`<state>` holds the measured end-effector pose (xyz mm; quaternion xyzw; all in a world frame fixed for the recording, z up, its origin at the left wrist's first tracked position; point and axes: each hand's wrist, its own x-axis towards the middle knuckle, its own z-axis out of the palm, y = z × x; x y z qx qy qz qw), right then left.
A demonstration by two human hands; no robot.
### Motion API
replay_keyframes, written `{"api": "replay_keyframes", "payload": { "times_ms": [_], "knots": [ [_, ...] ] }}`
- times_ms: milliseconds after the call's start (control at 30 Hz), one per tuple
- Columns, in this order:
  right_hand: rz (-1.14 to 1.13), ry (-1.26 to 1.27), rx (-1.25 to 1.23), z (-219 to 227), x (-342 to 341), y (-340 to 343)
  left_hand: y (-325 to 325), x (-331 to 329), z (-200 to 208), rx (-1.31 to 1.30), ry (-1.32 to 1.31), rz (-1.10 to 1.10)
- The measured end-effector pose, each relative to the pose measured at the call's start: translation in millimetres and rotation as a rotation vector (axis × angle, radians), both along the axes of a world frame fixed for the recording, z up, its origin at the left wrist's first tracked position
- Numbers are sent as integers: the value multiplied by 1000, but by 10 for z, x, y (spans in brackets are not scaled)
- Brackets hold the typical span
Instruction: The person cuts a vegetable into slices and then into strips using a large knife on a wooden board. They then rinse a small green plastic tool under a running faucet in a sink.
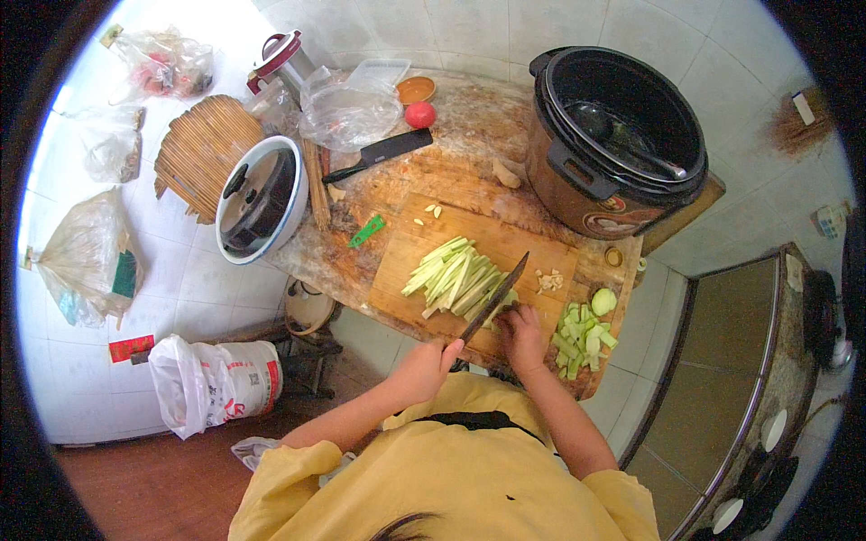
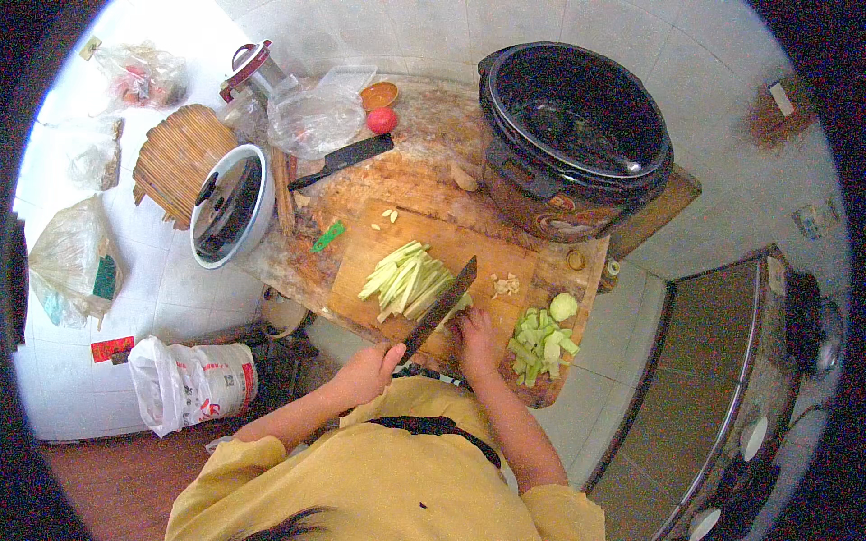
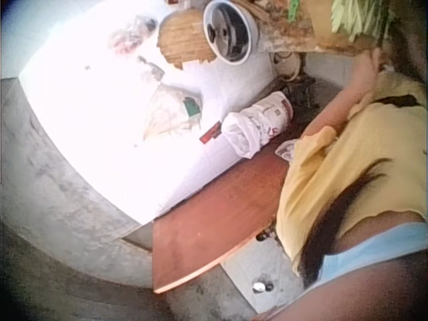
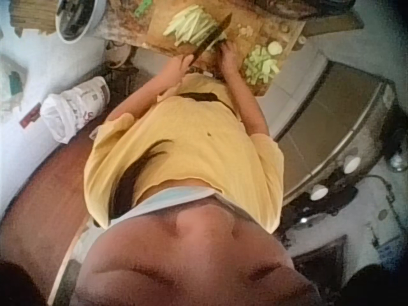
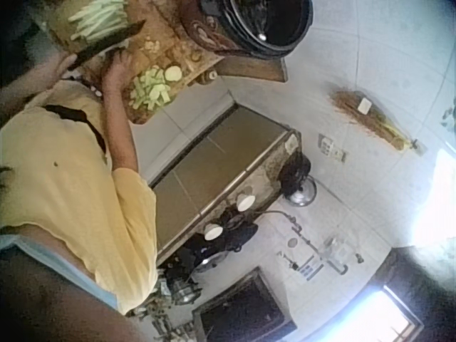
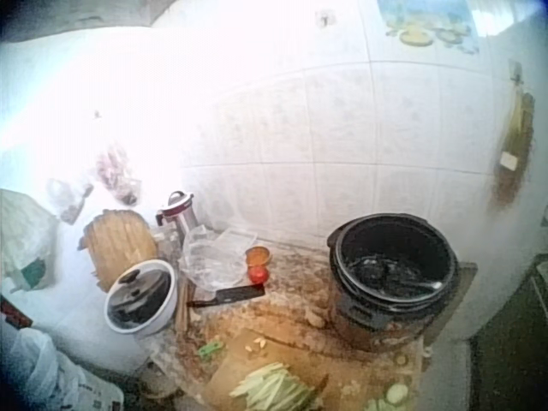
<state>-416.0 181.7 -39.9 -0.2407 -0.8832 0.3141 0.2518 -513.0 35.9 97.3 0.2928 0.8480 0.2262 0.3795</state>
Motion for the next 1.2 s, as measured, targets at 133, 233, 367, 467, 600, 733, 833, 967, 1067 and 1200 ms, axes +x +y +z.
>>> {"api": "replay_keyframes", "payload": {
  "times_ms": [133,233,367,467,600,733,833,967,1067,1200],
  "knots": [
    [8,-11,14,-39,9,6,0,-73,-187,14,26,-74],
    [18,-51,34,-80,25,-15,87,-80,-278,3,11,-23],
    [-13,5,-11,-93,21,-50,93,2,-637,154,175,-21],
    [-4,-9,7,-57,15,-33,181,-16,-696,230,193,18],
    [14,-78,-50,26,19,8,219,-65,-680,299,189,39],
    [-48,-11,-189,58,74,13,162,-57,-501,344,150,40],
    [-198,96,-207,87,87,62,88,-31,-439,313,190,31],
    [-289,-36,-402,96,13,140,18,27,-343,171,135,17],
    [-285,-64,-347,7,-23,153,-15,89,-344,156,212,-16],
    [-302,-58,-376,55,-49,138,-30,118,-320,141,98,46]
  ]
}}
